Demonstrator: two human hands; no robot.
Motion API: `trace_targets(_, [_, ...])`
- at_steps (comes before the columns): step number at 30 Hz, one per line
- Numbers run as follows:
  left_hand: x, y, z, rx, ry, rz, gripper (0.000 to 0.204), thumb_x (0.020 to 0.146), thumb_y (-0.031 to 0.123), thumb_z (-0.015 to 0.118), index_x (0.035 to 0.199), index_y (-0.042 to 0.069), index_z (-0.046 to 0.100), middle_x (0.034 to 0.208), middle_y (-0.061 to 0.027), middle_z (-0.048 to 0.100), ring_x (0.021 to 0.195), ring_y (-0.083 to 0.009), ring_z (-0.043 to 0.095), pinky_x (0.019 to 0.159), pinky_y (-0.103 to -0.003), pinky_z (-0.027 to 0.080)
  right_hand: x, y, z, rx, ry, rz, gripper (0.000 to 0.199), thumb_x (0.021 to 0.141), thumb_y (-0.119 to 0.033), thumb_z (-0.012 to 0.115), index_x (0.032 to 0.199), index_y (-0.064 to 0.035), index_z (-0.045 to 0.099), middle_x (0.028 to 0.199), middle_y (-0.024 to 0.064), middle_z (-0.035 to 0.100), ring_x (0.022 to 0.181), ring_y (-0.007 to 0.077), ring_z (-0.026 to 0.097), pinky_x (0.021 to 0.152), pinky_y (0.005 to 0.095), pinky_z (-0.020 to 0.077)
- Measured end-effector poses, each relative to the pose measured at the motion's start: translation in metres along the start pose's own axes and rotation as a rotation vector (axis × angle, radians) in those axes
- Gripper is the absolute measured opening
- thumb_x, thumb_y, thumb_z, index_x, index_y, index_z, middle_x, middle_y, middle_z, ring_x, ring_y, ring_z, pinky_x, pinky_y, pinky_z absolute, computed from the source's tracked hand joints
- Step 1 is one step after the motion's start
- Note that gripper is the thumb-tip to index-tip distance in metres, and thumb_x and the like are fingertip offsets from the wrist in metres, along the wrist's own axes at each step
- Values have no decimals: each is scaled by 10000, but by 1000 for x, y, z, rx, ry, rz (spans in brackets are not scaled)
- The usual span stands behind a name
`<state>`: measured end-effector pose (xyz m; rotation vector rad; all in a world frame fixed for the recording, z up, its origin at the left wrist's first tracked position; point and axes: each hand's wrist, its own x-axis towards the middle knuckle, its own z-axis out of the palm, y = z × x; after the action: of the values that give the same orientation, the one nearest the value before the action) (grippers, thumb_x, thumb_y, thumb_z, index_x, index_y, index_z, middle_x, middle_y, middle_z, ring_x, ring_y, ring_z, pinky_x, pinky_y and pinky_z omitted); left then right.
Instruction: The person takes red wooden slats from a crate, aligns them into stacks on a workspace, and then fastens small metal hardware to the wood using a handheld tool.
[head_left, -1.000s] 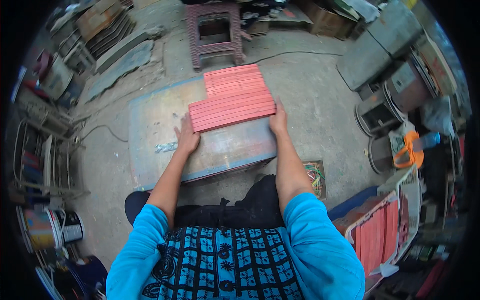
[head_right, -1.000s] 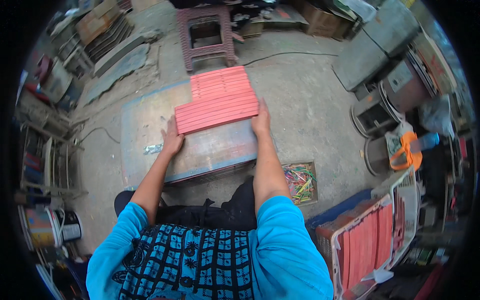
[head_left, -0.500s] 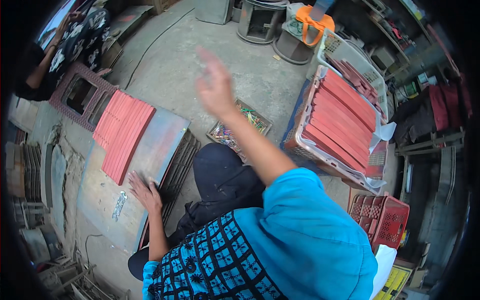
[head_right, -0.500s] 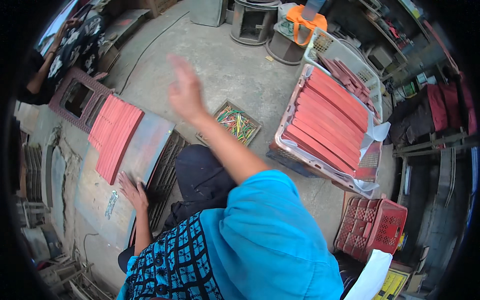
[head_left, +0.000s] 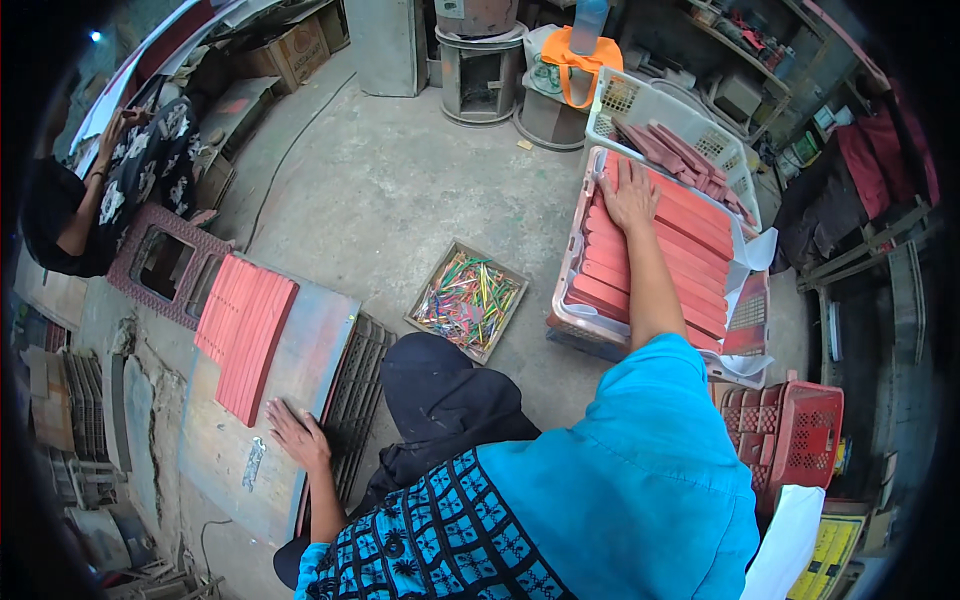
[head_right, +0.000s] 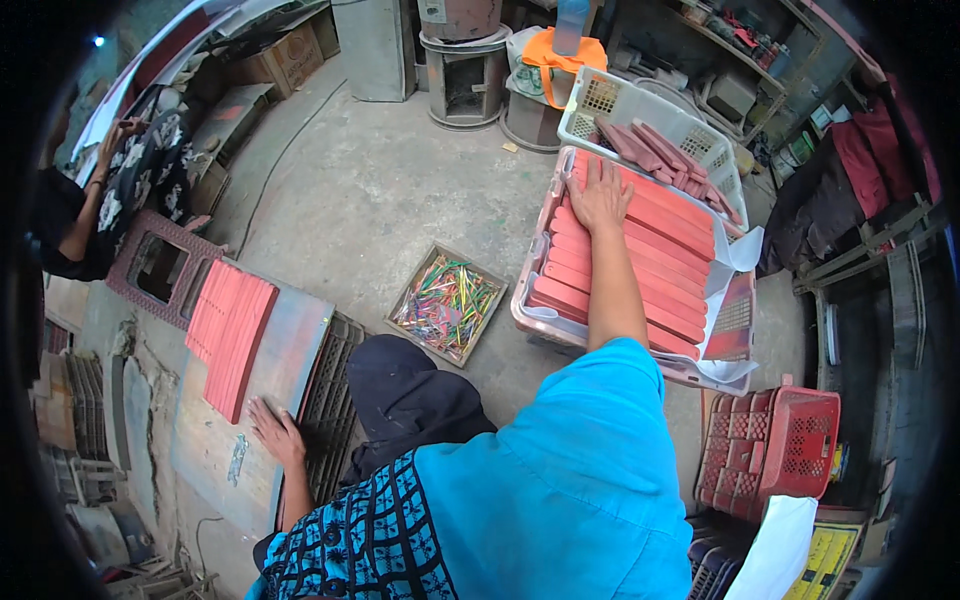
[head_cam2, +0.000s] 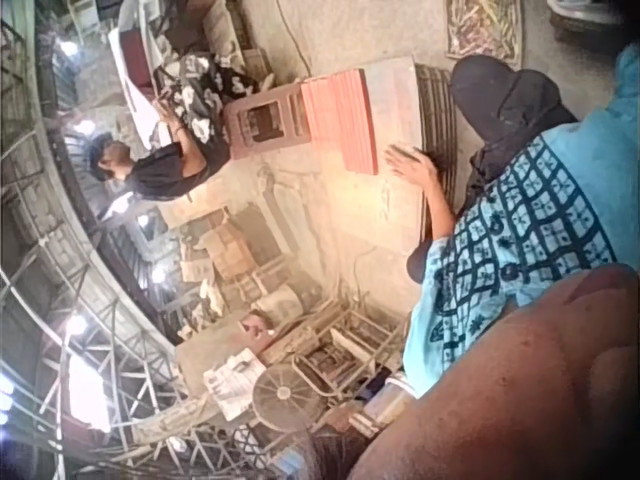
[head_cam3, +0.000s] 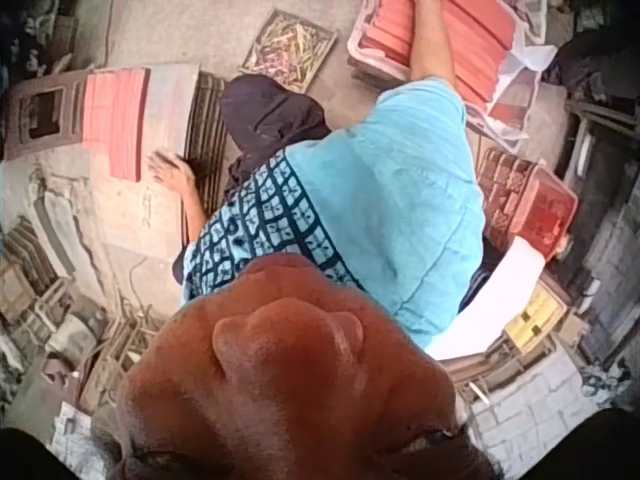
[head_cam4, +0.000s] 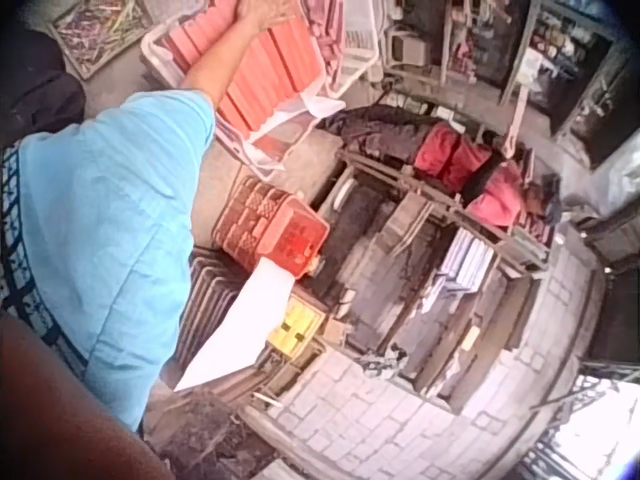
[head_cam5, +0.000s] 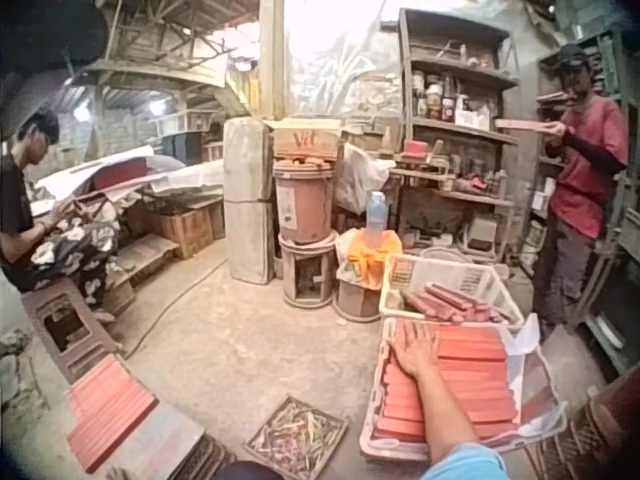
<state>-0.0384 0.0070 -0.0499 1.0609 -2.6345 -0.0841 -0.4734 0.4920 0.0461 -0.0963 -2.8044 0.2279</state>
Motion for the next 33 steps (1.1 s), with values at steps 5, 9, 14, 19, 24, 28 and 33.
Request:
trace_targets(5, [-2, 0, 0, -3, -6, 12, 555, 875, 266, 385, 1378, 83, 238, 1441, -124, 190, 1333, -307, 151, 1056, -488, 123, 13, 1, -12, -9, -34, -71, 729, 777, -624, 418, 1345, -178, 322, 1363, 135, 315, 1288, 278, 244, 1025, 523, 176])
trace_targets(9, [-2, -1, 2, 21, -13, 10, 546, 877, 263, 380, 1375, 81, 247, 1441, -119, 195, 1332, -304, 156, 1058, -478, 125, 16, 1, -14, -75, -57, -104, 714, 780, -630, 412, 1346, -203, 320, 1347, 160, 328, 1274, 293, 266, 1014, 505, 203])
trace_targets(14, [-3, 1, 2, 10, -4, -7, 541, 879, 261, 376, 1374, 81, 250, 1441, -115, 195, 1334, -298, 155, 1060, -473, 126, 13, 19, -50, -19, -424, -190, 1079, 512, -736, 605, 1391, -245, 217, 1435, 131, 179, 1328, 298, 146, 1045, 512, 144])
trace_targets(19, [-3, 1, 2, 21, -1, 0, 536, 882, 258, 375, 1372, 78, 254, 1441, -116, 195, 1334, -296, 153, 1060, -474, 127, 18, 54, -62, -56, -502, -124, 1147, 454, -598, 745, 1395, -247, 192, 1431, 131, 186, 1327, 311, 144, 1043, 511, 179])
trace_targets(24, [-2, 0, 2, 34, -1, -5, 534, 885, 262, 373, 1370, 75, 255, 1439, -122, 197, 1334, -299, 150, 1058, -482, 130, 27, 74, -67, -53, -503, -242, 1162, 433, -531, 772, 1396, -235, 192, 1394, 168, 232, 1296, 351, 195, 1044, 496, 202])
trace_targets(28, [-1, -1, 5, 34, 1, 8, 530, 886, 256, 369, 1370, 75, 254, 1439, -123, 197, 1335, -301, 149, 1056, -487, 132, 26, 84, -70, -31, -544, -202, 1191, 419, -493, 787, 1401, -217, 172, 1377, 186, 255, 1282, 380, 209, 1058, 470, 183])
trace_targets(33, [-4, -2, 1, 32, 3, 3, 513, 900, 255, 349, 1371, 75, 251, 1441, -121, 190, 1338, -293, 141, 1052, -492, 130, 8, 71, -87, -21, -518, -203, 1147, 417, -421, 800, 1374, -129, 239, 1296, 232, 345, 1232, 370, 305, 1025, 412, 281])
